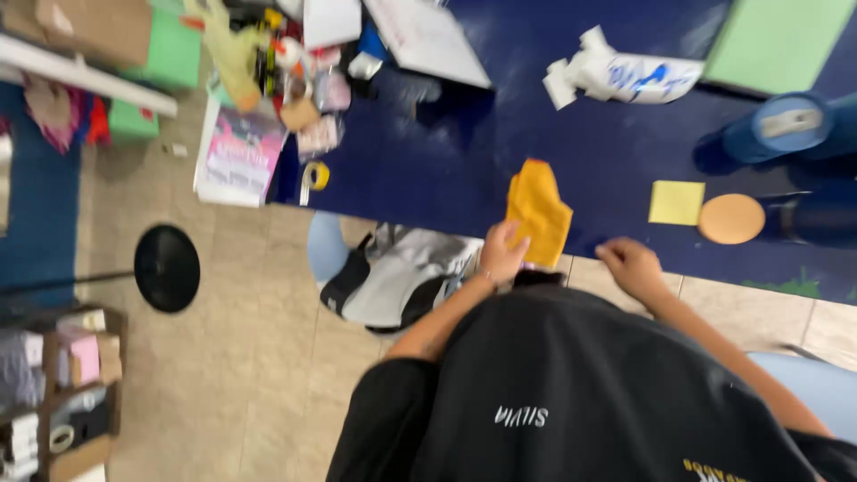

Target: Organizing and cleaning a cluttered desk by wiping surfaces and sorting items

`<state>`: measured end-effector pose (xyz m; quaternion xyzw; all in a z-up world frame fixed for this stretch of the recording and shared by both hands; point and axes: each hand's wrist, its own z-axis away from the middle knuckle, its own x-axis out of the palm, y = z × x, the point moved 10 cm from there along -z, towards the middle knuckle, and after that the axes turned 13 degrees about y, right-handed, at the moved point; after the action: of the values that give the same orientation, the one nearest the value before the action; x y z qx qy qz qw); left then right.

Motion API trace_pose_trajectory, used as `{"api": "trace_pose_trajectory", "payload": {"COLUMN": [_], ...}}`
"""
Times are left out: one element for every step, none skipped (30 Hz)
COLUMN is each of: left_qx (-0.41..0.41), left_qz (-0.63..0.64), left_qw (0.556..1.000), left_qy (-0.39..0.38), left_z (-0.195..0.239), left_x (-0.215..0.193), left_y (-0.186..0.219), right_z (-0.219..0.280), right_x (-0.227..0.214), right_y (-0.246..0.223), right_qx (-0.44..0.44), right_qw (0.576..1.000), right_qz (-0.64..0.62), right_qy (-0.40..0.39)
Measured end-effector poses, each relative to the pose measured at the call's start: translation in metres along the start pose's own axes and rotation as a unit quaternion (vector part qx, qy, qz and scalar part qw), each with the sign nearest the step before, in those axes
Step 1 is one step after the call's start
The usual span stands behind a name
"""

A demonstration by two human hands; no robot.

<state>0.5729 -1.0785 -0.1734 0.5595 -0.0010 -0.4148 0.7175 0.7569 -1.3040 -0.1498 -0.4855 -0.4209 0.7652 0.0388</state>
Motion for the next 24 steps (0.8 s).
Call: {"api": "trace_pose_trajectory", "payload": {"left_qx": [0.076,0.15,0.153,0.107,0.048,0.039,0.033,0.028,0.019,-0.001,-0.019,-0.025,-0.015,-0.006,-0.011,-0.037,-0.064,-0.069,-0.064,-0.057,-0.057,-0.03,-0.007,-0.01], "left_qz": [-0.035,-0.071,-0.061,-0.097,-0.135,-0.129,-0.114,-0.099,-0.098,-0.027,0.047,0.051,0.051,0.049,0.054,0.085,0.114,0.115,0.178,0.24,0.242,0.259,0.277,0.28], "left_qw": [0.996,0.983,0.982,0.988,0.99,0.991,0.993,0.995,0.995,0.999,0.997,0.997,0.999,0.997,0.996,0.991,0.985,0.982,0.973,0.96,0.958,0.954,0.949,0.946], "left_qy": [0.036,0.073,0.091,0.055,0.014,0.026,0.011,-0.005,0.001,-0.026,-0.051,-0.043,0.007,0.057,0.072,0.096,0.117,0.129,0.132,0.134,0.143,0.148,0.152,0.16], "left_z": [-0.02,-0.037,-0.055,-0.076,-0.079,-0.089,-0.095,-0.101,-0.106,-0.109,-0.114,-0.121,-0.128,-0.133,-0.141,-0.147,-0.149,-0.156,-0.165,-0.175,-0.178,-0.18,-0.179,-0.195], "left_x": [-0.014,-0.029,-0.027,-0.013,-0.001,0.006,0.015,0.026,0.028,0.036,0.048,0.037,0.017,-0.003,-0.021,-0.04,-0.06,-0.066,-0.072,-0.078,-0.09,-0.103,-0.114,-0.106], "left_y": [0.032,0.065,0.063,0.05,0.025,0.024,0.019,0.014,0.008,0.002,0.0,-0.005,-0.006,-0.008,-0.008,-0.011,-0.017,-0.011,-0.001,0.009,0.039,0.073,0.106,0.109], "right_z": [-0.025,-0.047,-0.064,-0.078,-0.072,-0.077,-0.076,-0.073,-0.076,-0.081,-0.088,-0.101,-0.11,-0.117,-0.129,-0.141,-0.149,-0.158,-0.165,-0.172,-0.176,-0.179,-0.178,-0.18], "right_x": [-0.005,-0.01,0.001,0.008,0.02,0.032,0.053,0.072,0.081,0.092,0.101,0.108,0.1,0.09,0.092,0.089,0.088,0.087,0.083,0.08,0.079,0.077,0.073,0.072], "right_y": [-0.015,-0.031,-0.057,-0.09,-0.117,-0.135,-0.152,-0.168,-0.176,-0.175,-0.173,-0.17,-0.18,-0.189,-0.191,-0.193,-0.196,-0.197,-0.202,-0.207,-0.213,-0.22,-0.224,-0.229], "right_qx": [-0.021,-0.043,-0.063,-0.129,-0.188,-0.201,-0.225,-0.251,-0.256,-0.236,-0.218,-0.226,-0.273,-0.317,-0.331,-0.347,-0.359,-0.368,-0.391,-0.412,-0.42,-0.432,-0.443,-0.449], "right_qw": [0.999,0.994,0.993,0.984,0.972,0.97,0.963,0.952,0.952,0.951,0.946,0.945,0.939,0.926,0.923,0.912,0.902,0.901,0.888,0.874,0.871,0.867,0.863,0.861], "right_qz": [0.014,0.027,0.029,0.049,0.066,0.066,0.114,0.162,0.16,0.198,0.238,0.237,0.194,0.146,0.141,0.153,0.162,0.156,0.15,0.143,0.138,0.12,0.104,0.102], "right_qy": [0.046,0.093,0.093,0.116,0.128,0.118,0.093,0.068,0.059,0.036,0.014,0.007,0.077,0.146,0.138,0.157,0.175,0.167,0.192,0.216,0.213,0.22,0.222,0.216]}}
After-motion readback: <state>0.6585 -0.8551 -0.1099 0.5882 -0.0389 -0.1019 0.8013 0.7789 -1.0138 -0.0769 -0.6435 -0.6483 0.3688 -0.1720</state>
